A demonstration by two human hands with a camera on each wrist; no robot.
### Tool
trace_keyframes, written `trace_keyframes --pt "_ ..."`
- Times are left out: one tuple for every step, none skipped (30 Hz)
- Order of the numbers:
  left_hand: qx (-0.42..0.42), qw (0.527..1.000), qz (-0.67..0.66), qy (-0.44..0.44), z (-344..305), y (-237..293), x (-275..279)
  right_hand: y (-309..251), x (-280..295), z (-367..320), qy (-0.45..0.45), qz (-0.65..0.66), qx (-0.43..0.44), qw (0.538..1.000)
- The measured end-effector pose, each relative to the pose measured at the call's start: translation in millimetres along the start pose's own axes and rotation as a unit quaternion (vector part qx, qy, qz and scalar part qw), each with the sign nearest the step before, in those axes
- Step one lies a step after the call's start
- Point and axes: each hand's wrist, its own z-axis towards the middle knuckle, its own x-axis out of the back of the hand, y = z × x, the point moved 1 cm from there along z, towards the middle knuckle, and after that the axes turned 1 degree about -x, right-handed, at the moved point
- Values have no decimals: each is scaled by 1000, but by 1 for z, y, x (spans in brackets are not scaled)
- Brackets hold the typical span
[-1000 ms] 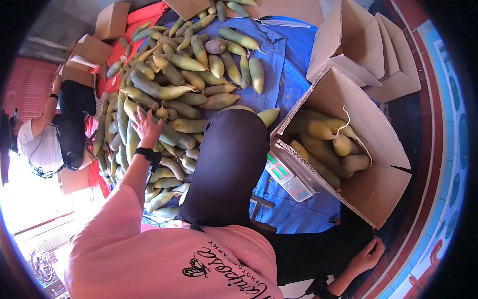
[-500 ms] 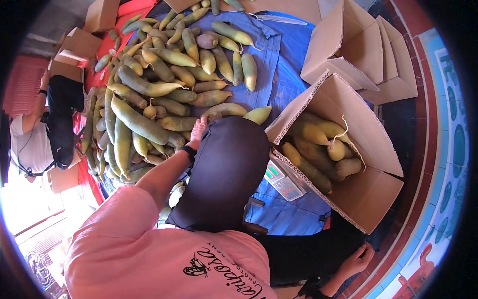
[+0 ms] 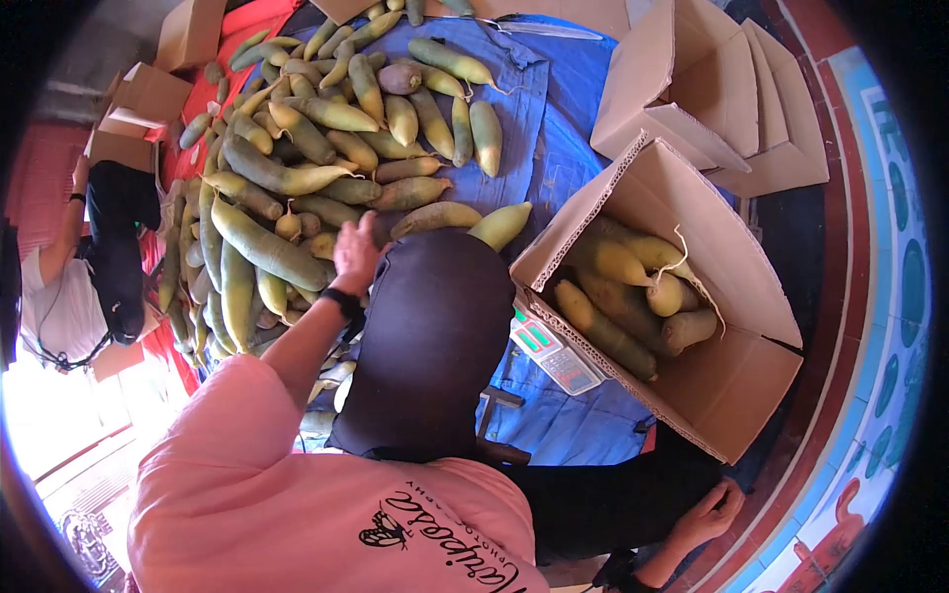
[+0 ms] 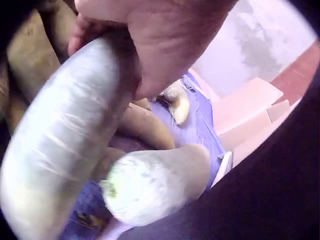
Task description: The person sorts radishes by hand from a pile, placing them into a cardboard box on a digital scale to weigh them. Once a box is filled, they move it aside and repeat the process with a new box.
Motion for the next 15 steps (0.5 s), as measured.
trace_keyframes --pt "6 998 38 39 -8 -10 7 -2 0 0 4 3 0 1000" --pt "-44 990 102 87 -14 -24 9 -4 -1 -1 3 3 -4 1000" --pt "-94 973 163 134 -17 -36 9 -5 0 -1 3 14 -6 1000" --pt "-97 973 163 135 -17 -45 4 -6 1 1 3 24 -7 1000" --pt "-135 971 178 87 -14 -53 -6 -7 1 2 6 23 -10 1000" --pt "-172 965 193 40 -9 -57 -20 -9 1 2 8 21 -1 1000" --pt "-178 964 193 42 -2 -59 -39 -10 1 2 10 20 7 1000" --pt "-212 963 156 64 6 -62 -65 -12 1 2 12 18 2 1000" --pt "-246 958 119 86 15 -67 -97 -14 1 2 12 29 -3 999" --pt "-255 931 -259 23 30 -78 -142 -15 1 2 11 40 -8 999" --pt "-259 930 -258 20 32 -73 -138 -15 0 2 12 39 -12 999" --pt "-256 931 -259 11 30 -50 -138 -14 0 1 15 33 -6 999" --pt "-252 932 -260 2 26 -43 -134 -14 0 2 18 27 1 999" --pt "-247 933 -261 -8 27 -31 -131 -13 1 1 19 24 -1 1000" --pt "-242 934 -262 -17 27 -22 -126 -13 1 1 14 32 -6 999"
